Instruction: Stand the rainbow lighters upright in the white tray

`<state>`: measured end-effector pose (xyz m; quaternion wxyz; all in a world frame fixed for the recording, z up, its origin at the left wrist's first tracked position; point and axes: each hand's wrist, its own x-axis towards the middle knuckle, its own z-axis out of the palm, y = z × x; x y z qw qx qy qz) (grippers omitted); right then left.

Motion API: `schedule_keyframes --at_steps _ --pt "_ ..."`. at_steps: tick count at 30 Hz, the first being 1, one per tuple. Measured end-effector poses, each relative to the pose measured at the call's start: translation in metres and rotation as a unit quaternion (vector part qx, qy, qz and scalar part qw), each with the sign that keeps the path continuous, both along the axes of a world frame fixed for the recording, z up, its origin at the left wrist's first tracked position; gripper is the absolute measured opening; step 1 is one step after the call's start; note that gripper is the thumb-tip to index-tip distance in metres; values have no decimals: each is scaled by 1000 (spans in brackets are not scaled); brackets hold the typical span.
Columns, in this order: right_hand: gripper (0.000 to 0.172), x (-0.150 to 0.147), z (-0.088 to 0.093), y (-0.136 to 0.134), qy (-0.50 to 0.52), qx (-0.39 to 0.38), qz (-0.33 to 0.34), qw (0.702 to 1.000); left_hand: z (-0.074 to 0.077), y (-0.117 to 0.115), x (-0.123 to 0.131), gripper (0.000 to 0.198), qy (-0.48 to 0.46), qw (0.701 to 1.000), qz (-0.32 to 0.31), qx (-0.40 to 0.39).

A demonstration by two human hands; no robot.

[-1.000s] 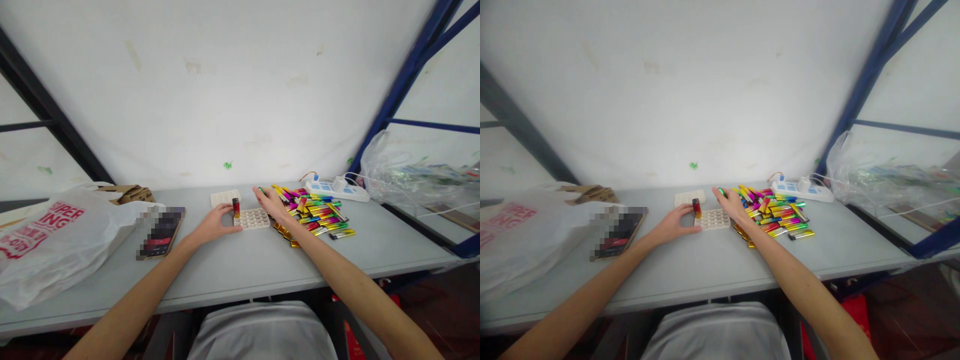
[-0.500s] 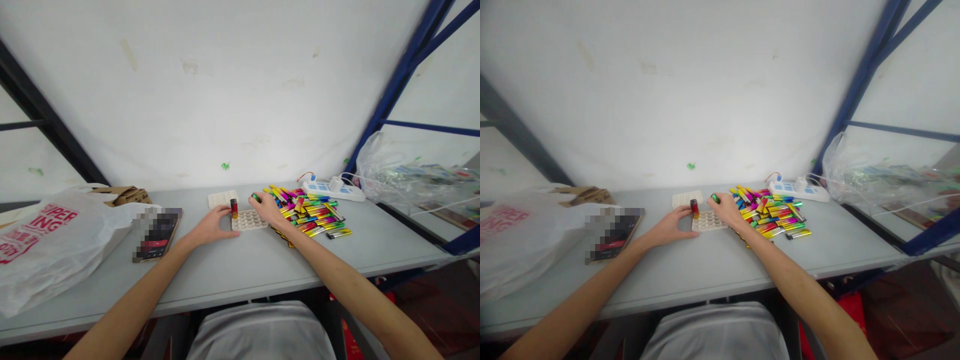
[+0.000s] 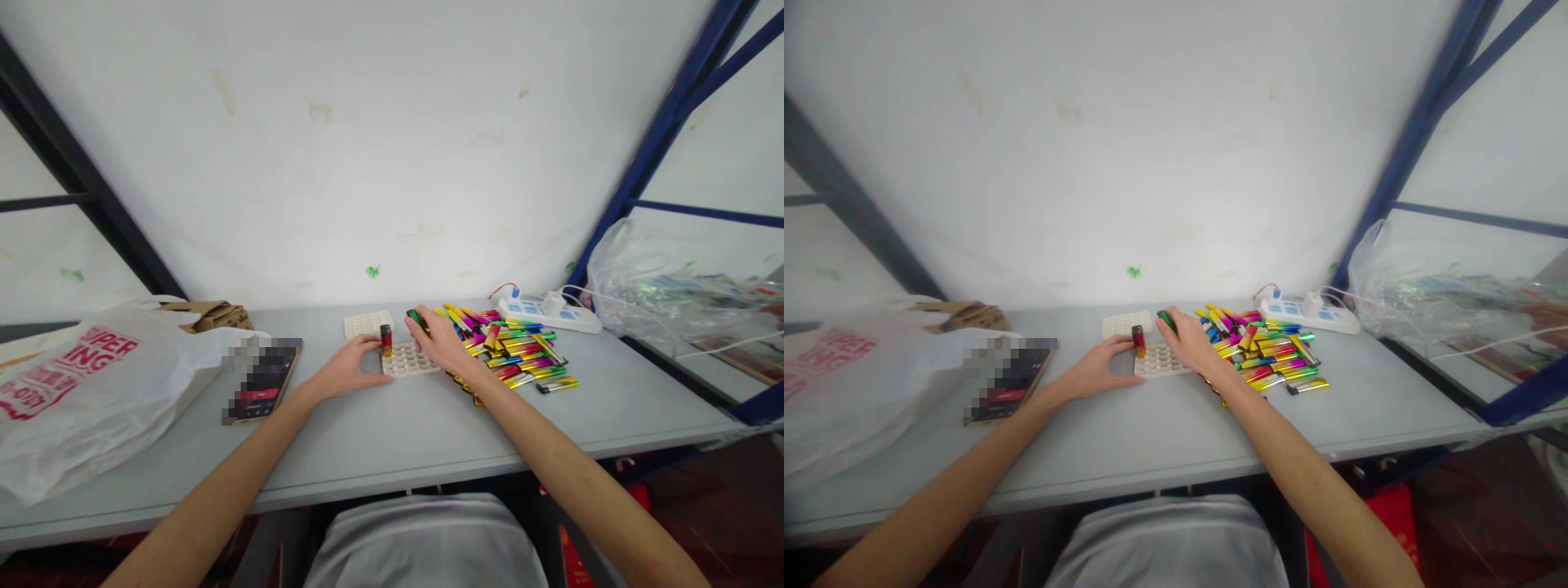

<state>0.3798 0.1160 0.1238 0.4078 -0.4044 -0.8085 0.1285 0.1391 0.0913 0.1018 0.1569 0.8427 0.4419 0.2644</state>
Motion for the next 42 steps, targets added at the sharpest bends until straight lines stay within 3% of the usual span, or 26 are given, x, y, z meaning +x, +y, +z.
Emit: schedule_keyframes --at_steps 4,8,12,19,27,32,37,39,42 --pt "36 3 3 -2 -55 54 30 997 -3 1 1 67 -5 1000 10 5" --pt "44 4 5 -4 -92 5 42 995 -5 2 1 70 -8 1000 4 1" --pt "41 4 3 -4 -80 -37 75 993 -5 3 0 71 -9 1000 2 -4" --pt "25 -1 -2 -3 -139 -19 86 986 -4 3 2 71 -6 1000 -3 3" --pt "28 -15 -5 -6 -222 -4 84 971 -4 4 1 68 -3 1000 -2 -1" --pt "39 -23 -6 -14 -290 65 15 955 -4 4 1 67 -2 1000 -7 -3" --pt "43 -5 7 -7 -221 53 28 973 -4 3 1 65 -2 1000 2 8" --pt "44 12 11 4 -194 53 -35 979 -3 3 1 65 1 1000 2 8" --pt "36 37 9 22 -222 22 -163 961 -3 4 0 69 10 1000 4 -1"
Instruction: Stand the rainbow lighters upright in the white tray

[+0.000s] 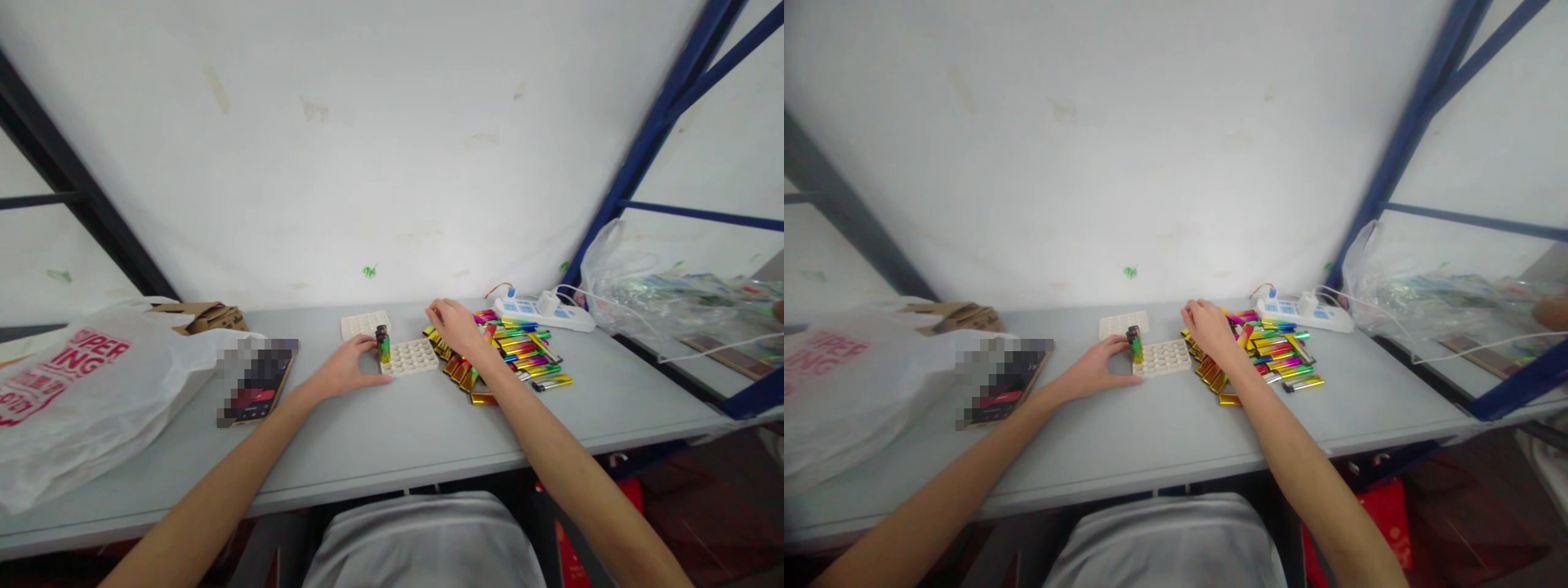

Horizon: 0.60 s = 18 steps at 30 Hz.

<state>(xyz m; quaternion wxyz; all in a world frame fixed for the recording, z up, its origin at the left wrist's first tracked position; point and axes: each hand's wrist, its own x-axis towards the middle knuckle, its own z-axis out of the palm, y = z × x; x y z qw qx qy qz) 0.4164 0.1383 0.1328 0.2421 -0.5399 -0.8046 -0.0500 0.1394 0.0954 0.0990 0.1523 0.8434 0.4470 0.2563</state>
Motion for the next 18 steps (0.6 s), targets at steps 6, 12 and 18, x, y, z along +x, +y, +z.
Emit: schedule_keyframes --at_steps 6,12,18 --pt "45 12 -17 10 -87 -57 -80 991 0 2 0 73 10 1000 2 -7" --pt "65 -3 -18 8 -106 -69 -104 986 -2 3 -1 71 8 1000 2 -4" --pt "55 -2 -18 18 -108 -77 -70 989 1 2 -1 70 8 1000 -3 -6"
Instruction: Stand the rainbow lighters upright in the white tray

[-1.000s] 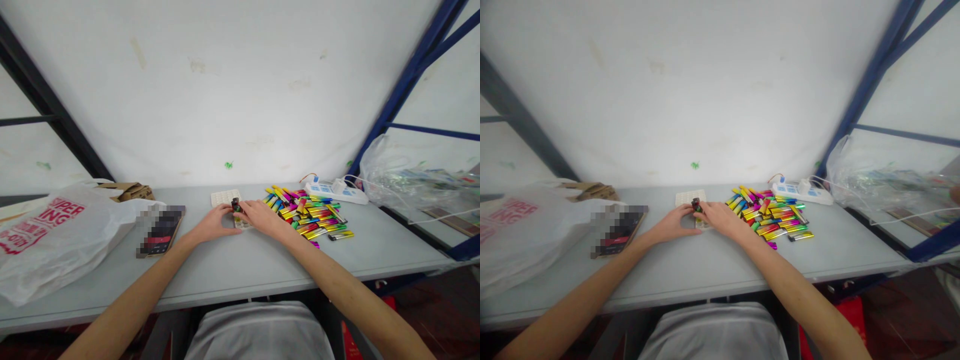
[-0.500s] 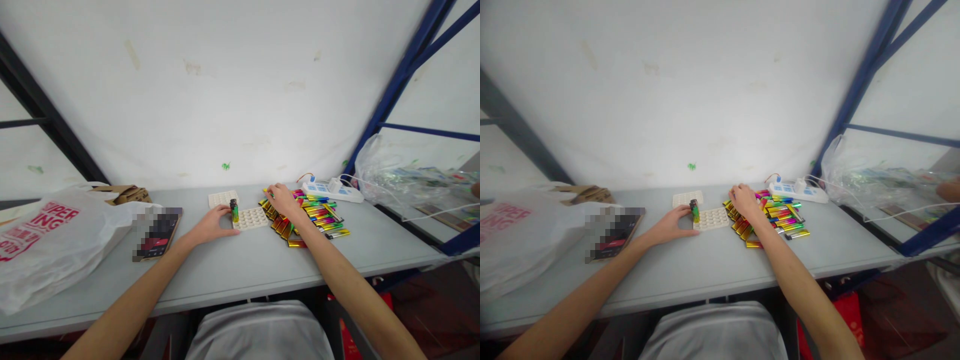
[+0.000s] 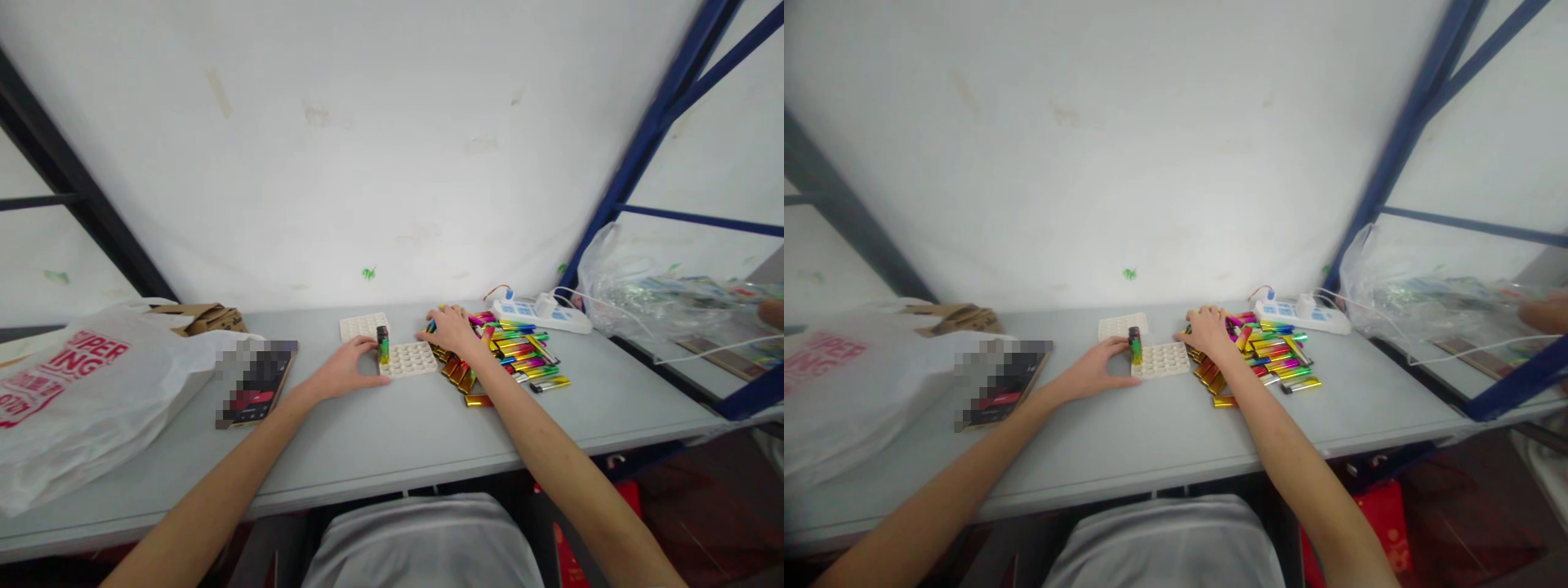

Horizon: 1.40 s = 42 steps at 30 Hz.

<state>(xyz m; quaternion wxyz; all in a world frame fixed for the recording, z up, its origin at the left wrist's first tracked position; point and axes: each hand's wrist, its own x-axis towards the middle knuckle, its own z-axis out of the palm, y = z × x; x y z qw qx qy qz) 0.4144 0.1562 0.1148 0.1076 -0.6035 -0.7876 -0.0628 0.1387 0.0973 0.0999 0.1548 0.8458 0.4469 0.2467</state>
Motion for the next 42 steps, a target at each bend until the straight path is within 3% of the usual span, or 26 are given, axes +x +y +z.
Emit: schedule_keyframes --at_steps 10,15,19,24,28,32,35,38,41,42 --pt "56 2 -1 1 5 -5 0 1000 2 -2 1 71 5 1000 4 -3" --pt "48 1 -3 4 6 -18 19 1000 2 -2 1 70 -2 1000 1 -4" --pt "51 3 -5 8 38 -11 27 999 2 -3 1 69 -9 1000 3 1" --pt "52 5 -3 9 146 38 86 985 1 -1 1 69 -8 1000 -1 0" --pt "46 0 -1 9 324 67 111 937 1 -2 1 70 -5 1000 -3 1" --pt "38 -7 0 6 499 8 131 857 1 -2 1 70 -5 1000 -9 -1" --pt "39 -11 4 -2 571 -36 167 803 1 -1 1 67 -12 1000 -12 3" --pt "48 -14 8 -12 610 -79 200 763 0 -1 1 65 -18 1000 -10 4" --pt "77 -18 11 -20 641 -116 187 736 -1 -1 0 65 -17 1000 -10 2" --pt "79 -19 12 -21 648 -123 180 730 -1 -1 0 65 -17 1000 -10 3"
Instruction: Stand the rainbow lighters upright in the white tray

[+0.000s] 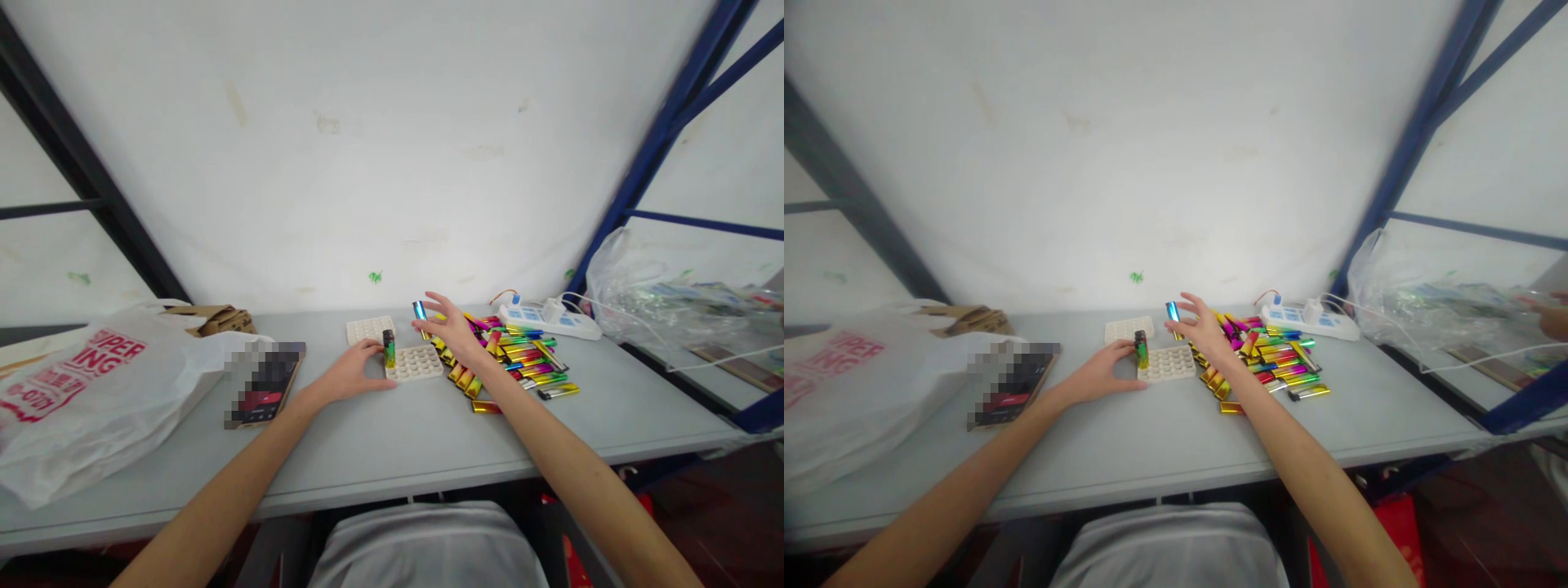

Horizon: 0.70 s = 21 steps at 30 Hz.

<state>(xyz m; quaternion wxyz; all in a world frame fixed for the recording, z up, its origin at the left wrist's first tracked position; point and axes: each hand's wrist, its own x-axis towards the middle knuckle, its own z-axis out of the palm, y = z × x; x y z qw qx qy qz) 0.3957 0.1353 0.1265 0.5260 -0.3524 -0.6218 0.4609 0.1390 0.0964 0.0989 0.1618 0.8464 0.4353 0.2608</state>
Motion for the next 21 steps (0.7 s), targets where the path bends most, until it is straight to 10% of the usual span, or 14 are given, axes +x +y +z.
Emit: schedule_keyframes --at_steps 5,11,21 --pt "46 -4 0 -4 -13 -21 51 998 0 -1 0 66 2 1000 5 2" --pt "44 -12 -4 -13 14 -107 130 986 1 -2 1 66 1 1000 5 0" --pt "55 -29 -5 -21 -187 97 -57 976 1 -2 1 65 5 1000 8 5"
